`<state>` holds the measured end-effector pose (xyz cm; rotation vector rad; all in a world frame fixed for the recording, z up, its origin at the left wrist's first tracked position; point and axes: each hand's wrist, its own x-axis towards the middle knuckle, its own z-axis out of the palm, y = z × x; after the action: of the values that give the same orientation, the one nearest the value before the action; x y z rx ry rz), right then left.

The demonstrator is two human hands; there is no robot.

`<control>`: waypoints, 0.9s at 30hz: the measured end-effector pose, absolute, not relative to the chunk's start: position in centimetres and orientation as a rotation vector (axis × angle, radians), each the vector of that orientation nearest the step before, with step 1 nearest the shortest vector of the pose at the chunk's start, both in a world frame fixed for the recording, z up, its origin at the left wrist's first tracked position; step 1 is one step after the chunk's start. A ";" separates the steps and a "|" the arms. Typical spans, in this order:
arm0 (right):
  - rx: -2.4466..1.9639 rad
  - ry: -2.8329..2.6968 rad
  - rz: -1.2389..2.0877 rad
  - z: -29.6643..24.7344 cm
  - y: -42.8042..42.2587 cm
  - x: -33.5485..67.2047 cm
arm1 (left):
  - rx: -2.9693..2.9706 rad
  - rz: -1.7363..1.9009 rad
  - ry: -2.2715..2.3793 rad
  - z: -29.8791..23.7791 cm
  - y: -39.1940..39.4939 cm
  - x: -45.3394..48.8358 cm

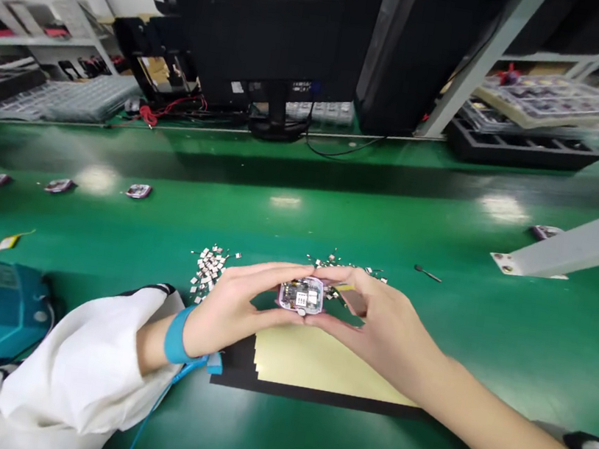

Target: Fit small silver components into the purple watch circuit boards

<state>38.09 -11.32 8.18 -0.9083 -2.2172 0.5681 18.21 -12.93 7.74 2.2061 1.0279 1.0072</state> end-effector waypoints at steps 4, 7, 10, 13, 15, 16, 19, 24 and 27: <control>-0.879 -1.884 0.856 9.9 -11.2 39.5 | 2.093 1.060 1.074 8.8 -13.8 17.7; -0.789 -1.538 1.247 11.0 -11.6 39.8 | 2.112 1.091 0.990 9.7 -14.3 17.8; -0.626 -1.406 1.535 11.5 -12.4 39.4 | 2.126 1.079 0.951 10.3 -14.6 17.9; -0.598 -1.441 1.545 11.6 -13.4 38.8 | 2.115 1.096 0.913 10.5 -14.9 18.0; -0.641 -1.530 1.471 11.5 -13.9 38.5 | 2.132 1.126 0.875 10.6 -15.1 17.9; -0.656 -1.582 1.433 11.5 -14.1 38.5 | 2.149 1.140 0.850 10.7 -15.1 17.8; -0.662 -1.739 1.299 11.4 -14.3 38.6 | 2.205 1.140 0.788 11.0 -15.2 17.5; -0.634 -1.987 1.120 12.1 -13.8 38.5 | 2.251 1.077 0.780 11.1 -15.3 17.2; -0.630 -2.005 1.073 12.3 -13.9 38.6 | 2.252 1.071 0.796 11.1 -15.4 17.3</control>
<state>38.56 -13.92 12.34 -0.6302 -2.0052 1.0726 17.29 -15.39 11.06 2.2518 0.7961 1.0709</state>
